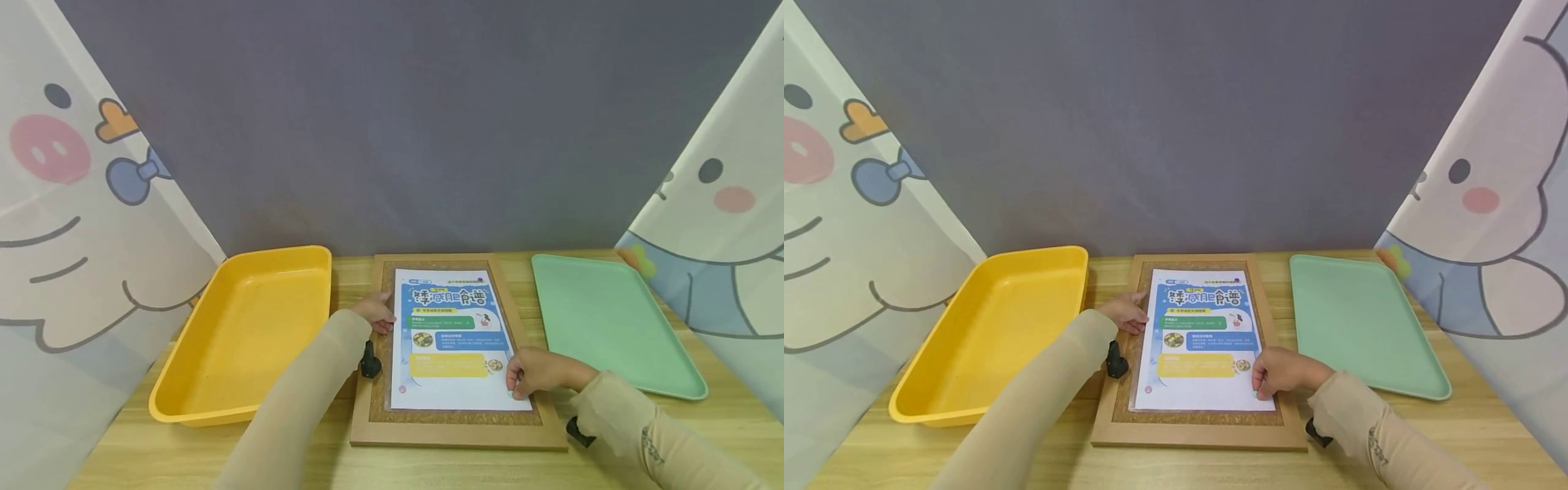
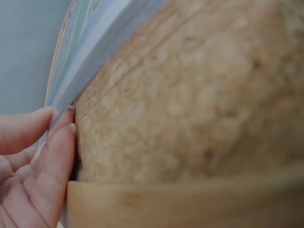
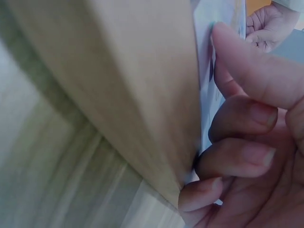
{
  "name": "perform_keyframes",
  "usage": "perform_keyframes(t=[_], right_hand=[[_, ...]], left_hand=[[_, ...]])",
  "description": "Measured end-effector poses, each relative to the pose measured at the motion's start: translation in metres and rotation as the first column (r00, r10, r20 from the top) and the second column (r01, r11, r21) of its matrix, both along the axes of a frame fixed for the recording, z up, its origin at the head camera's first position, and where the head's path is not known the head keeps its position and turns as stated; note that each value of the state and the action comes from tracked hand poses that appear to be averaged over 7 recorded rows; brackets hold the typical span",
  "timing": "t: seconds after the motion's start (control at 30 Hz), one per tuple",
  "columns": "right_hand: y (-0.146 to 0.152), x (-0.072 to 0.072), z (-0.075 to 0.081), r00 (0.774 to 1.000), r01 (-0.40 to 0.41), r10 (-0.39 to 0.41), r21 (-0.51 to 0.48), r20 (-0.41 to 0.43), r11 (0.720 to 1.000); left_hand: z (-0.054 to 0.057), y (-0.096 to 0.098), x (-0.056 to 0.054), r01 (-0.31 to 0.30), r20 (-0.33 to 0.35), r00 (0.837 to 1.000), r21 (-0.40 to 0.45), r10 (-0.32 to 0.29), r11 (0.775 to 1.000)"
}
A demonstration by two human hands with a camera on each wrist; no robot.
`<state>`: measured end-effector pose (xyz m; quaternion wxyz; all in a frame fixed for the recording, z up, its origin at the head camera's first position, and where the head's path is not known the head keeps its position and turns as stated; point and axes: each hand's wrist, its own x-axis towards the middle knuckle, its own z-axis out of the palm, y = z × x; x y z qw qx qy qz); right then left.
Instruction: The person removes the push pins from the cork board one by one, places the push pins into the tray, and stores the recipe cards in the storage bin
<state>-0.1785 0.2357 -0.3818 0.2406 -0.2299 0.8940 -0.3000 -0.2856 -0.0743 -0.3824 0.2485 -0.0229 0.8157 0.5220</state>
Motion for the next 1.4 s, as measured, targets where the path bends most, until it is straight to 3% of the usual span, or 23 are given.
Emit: perform_keyframes(t=[0.47, 0.77, 1.0, 1.4], right_hand=[[0.006, -0.003, -0.002, 0.997, -0.072, 0.072, -0.038, 0.016, 0.997], [0.009, -0.005, -0.003, 0.996, -0.071, 0.074, -0.069, 0.05, 0.995], [0.011, -0.006, -0.004, 0.994, -0.059, 0.068, -0.103, 0.09, 0.993], [0.012, -0.01, -0.002, 0.989, -0.073, 0.092, -0.158, 0.114, 0.985]], left_hand=[[0.001, 0.001, 0.0, -0.002, -0.002, 1.0, -0.004, 0.002, 1.0], [0.0, 0.001, 0.002, 0.003, -0.019, 1.0, -0.017, -0.003, 1.0], [-0.003, 0.005, 0.001, -0.028, -0.014, 1.0, 0.011, 0.028, 1.0], [-0.001, 0.006, 0.003, -0.019, -0.032, 0.999, -0.045, 0.017, 0.999]])
